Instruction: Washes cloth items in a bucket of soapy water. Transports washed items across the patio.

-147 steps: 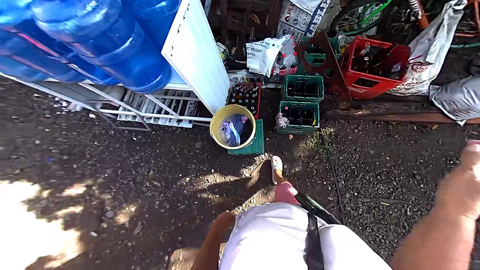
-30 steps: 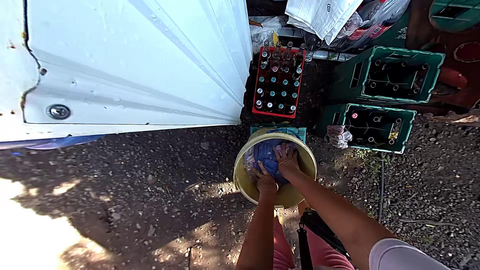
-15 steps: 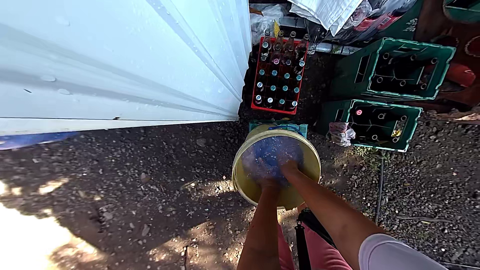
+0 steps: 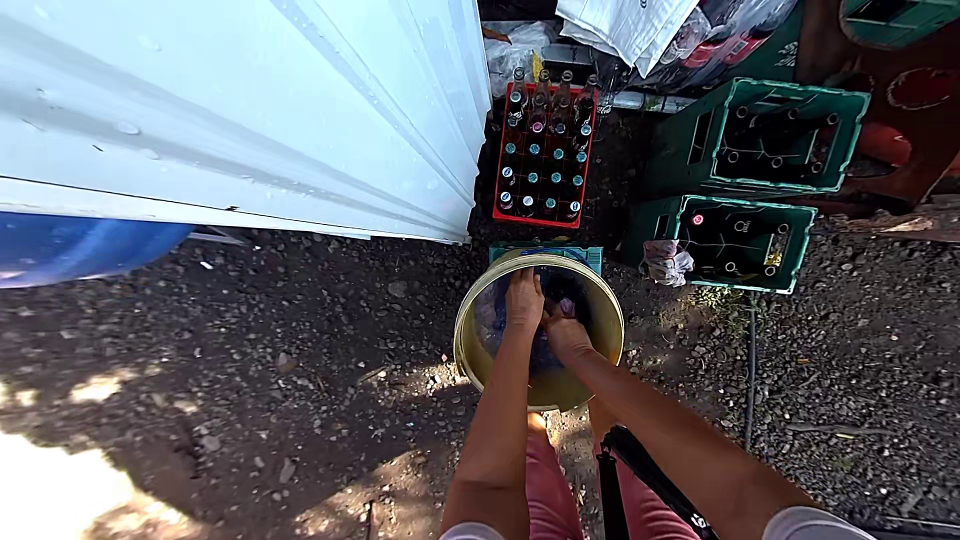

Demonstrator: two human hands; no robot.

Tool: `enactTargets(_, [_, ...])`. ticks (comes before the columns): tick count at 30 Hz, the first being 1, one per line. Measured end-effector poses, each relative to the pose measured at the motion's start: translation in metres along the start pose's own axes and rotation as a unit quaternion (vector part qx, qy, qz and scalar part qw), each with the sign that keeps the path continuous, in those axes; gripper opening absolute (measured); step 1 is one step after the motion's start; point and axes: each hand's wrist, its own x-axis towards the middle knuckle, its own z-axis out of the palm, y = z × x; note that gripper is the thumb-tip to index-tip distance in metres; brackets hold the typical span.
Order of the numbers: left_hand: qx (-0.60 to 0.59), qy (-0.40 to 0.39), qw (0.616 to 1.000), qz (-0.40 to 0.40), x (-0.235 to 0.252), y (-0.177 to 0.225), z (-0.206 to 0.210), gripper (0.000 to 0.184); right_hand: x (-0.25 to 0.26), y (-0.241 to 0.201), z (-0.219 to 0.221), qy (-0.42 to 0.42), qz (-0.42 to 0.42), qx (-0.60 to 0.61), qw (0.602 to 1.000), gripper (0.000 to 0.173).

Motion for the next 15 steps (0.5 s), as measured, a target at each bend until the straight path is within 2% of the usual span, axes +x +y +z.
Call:
enactTargets(2, [-0.043,-0.005,0.998,-0.048,0.017,0.005,0.011,0.037,-0.013,-0.002,0.001,-0.03,-0.018,0.003,0.999,0.056])
enactTargets(4, [-0.043,-0.034,0.993,-0.101,0.03,0.008,0.016,0.046,-0.022,-0.003,0.001,-0.057,-0.034,0.007,0.998,0.06])
enactTargets(7, [0.043,-0.095,0.982,-0.16,0.044,0.014,0.02,0.062,-0.024,0.0,0.005,-0.085,-0.035,0.037,0.995,0.061])
enactTargets(9, [0.098,-0.108,0.973,-0.181,0.051,0.028,0.02,0.07,-0.021,0.001,0.005,-0.099,-0.024,0.054,0.993,0.058])
enactTargets(12, [0.144,-0.11,0.966,-0.186,0.053,0.043,0.022,0.06,-0.016,-0.001,0.008,-0.127,0.003,0.069,0.99,0.063])
enactTargets(15, [0.138,-0.119,0.971,-0.153,0.047,0.026,0.029,0.053,-0.009,0.001,0.016,-0.135,0.011,0.07,0.988,0.064])
